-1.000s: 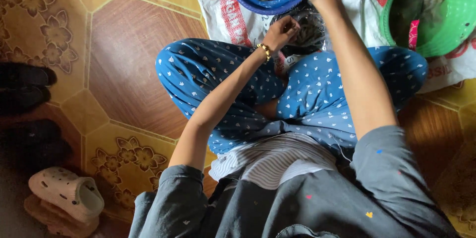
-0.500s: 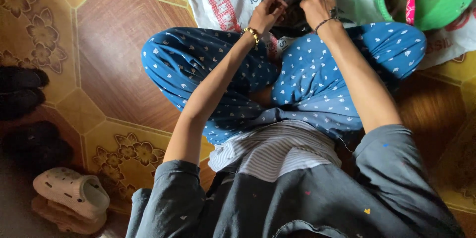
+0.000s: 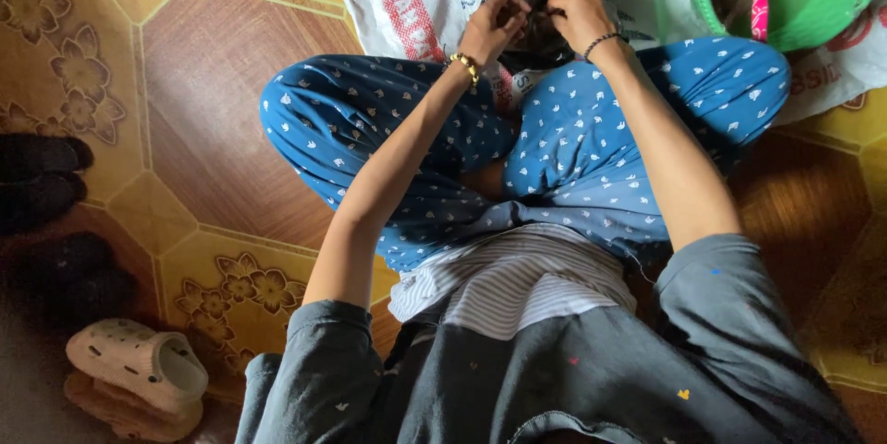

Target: Sorting small dried fish by hand and then washing them in a bowl of water.

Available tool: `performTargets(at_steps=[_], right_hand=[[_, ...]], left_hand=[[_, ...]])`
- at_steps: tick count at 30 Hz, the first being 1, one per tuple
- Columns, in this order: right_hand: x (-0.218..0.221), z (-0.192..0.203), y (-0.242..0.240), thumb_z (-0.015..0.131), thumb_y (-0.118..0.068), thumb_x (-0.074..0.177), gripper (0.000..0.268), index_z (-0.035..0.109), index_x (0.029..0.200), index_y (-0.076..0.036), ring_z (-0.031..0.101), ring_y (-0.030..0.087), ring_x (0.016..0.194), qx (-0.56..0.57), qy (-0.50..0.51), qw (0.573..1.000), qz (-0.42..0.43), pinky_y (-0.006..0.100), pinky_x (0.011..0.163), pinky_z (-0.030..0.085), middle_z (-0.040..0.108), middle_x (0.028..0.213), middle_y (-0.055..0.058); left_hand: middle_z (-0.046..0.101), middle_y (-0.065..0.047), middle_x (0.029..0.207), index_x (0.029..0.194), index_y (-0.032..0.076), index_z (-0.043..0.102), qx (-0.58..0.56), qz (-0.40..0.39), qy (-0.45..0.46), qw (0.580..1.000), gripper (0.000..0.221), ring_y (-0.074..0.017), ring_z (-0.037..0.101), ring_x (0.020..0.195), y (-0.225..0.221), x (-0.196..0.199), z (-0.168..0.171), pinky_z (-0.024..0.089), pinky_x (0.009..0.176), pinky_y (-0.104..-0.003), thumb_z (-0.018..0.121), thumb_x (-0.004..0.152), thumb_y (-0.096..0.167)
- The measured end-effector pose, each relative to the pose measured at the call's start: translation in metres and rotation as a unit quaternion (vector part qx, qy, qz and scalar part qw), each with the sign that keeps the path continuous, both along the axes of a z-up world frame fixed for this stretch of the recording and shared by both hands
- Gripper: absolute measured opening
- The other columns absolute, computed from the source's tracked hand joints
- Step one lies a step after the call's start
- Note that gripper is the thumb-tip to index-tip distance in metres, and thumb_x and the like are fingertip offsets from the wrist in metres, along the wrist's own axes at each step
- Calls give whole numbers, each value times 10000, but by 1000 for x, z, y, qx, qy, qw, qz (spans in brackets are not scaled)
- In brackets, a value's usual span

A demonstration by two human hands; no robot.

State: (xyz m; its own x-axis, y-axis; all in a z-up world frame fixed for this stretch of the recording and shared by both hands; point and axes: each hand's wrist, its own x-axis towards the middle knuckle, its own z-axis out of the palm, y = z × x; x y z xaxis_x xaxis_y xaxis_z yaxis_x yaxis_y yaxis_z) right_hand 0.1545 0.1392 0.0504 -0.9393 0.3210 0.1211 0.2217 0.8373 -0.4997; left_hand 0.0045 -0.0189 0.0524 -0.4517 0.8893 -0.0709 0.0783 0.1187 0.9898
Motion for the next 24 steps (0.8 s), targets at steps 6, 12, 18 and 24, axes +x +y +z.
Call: performTargets(at_steps=[6, 12, 18, 24], right_hand=[[1, 59, -12, 725, -44, 962, 114, 760, 1032, 39, 631, 254, 679, -107, 18, 994, -20, 365, 649, 514, 721, 892, 124], [4, 77, -8, 636, -47, 1052, 111, 711, 993, 11, 621, 134, 729, -243, -15, 969, -33, 281, 657, 487, 707, 882, 45], [6, 83, -9, 641, -44, 1053, 122, 704, 975, 25, 601, 164, 700, -199, -13, 979, -35, 312, 647, 489, 688, 873, 66], [10, 70, -16, 689, 16, 960, 44, 719, 975, 45, 593, 320, 684, -66, 37, 997, -7, 429, 642, 497, 652, 917, 151]], left_hand=[[637, 31, 808, 1099, 129, 658, 45, 27, 135, 990, 307, -85, 532, 621, 0, 5, 14, 477, 586, -233, 766, 839, 4], [605, 33, 750, 1073, 99, 685, 58, 6, 108, 992, 226, -78, 502, 610, -2, 7, 39, 436, 570, -231, 756, 868, 35], [582, 35, 751, 1161, 101, 651, 76, 1, 40, 996, 266, -65, 484, 619, -2, 9, 45, 395, 557, -221, 765, 921, 109], [596, 14, 777, 1020, 91, 696, 116, 17, 114, 987, 108, -89, 492, 608, 2, 15, 53, 429, 561, -239, 721, 918, 115]])
